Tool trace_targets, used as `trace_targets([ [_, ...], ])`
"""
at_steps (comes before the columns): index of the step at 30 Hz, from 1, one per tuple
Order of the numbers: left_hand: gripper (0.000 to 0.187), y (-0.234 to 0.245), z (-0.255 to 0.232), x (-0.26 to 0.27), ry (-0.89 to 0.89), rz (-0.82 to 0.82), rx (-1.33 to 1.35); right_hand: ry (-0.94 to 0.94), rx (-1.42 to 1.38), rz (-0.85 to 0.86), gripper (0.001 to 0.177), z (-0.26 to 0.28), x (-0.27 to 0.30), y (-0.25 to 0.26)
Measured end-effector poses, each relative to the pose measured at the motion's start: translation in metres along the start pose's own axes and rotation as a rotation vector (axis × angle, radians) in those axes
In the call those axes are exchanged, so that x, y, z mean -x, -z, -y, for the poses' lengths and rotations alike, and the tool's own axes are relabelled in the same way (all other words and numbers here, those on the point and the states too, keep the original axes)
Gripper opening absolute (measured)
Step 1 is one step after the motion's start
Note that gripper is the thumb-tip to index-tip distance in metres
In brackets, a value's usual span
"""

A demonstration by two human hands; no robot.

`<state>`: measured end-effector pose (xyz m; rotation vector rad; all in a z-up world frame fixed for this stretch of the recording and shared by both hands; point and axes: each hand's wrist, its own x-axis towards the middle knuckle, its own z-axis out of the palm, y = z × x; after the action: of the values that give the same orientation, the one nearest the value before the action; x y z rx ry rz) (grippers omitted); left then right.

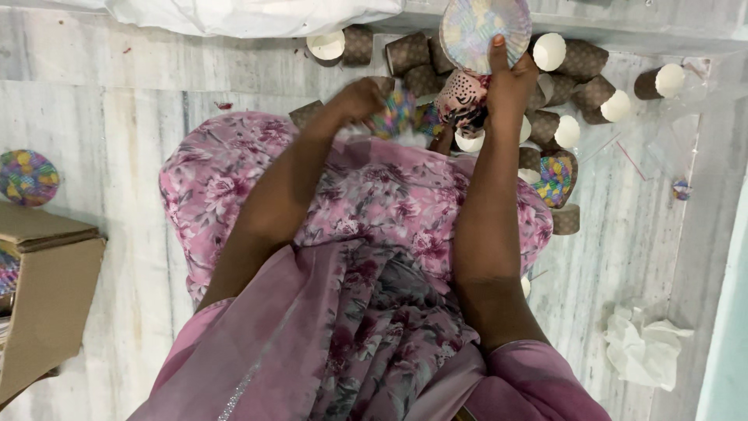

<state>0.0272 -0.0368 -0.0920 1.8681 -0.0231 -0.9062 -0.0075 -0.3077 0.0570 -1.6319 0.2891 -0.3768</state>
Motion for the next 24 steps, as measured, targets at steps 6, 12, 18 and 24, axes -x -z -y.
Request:
trace_targets([
  [6, 0.037, 0.03, -0.067, 0.092, -0.719, -0.772, 0.047, 0.001, 0.066, 0.152, 0.031, -0.016, -0.001, -0.011],
  [12, 0.046, 0.0, -0.085, 0.114, -1.069, -1.073, -0.859, -0.121, 0.071, 0.313, 0.022, -0.048, 0.006, -0.029],
  [18, 0.018, 0.0, -0.086, 0.114, -1.109, -1.106, -0.996, -0.258, 0.011, 0.397, 0.018, -0.039, 0.014, -0.031],
  [24, 0.005, 0.008, -0.08, 0.111, -1.153, -0.963, -1.069, -0.308, 0.047, 0.447, 0.017, -0.03, 0.02, -0.032],
])
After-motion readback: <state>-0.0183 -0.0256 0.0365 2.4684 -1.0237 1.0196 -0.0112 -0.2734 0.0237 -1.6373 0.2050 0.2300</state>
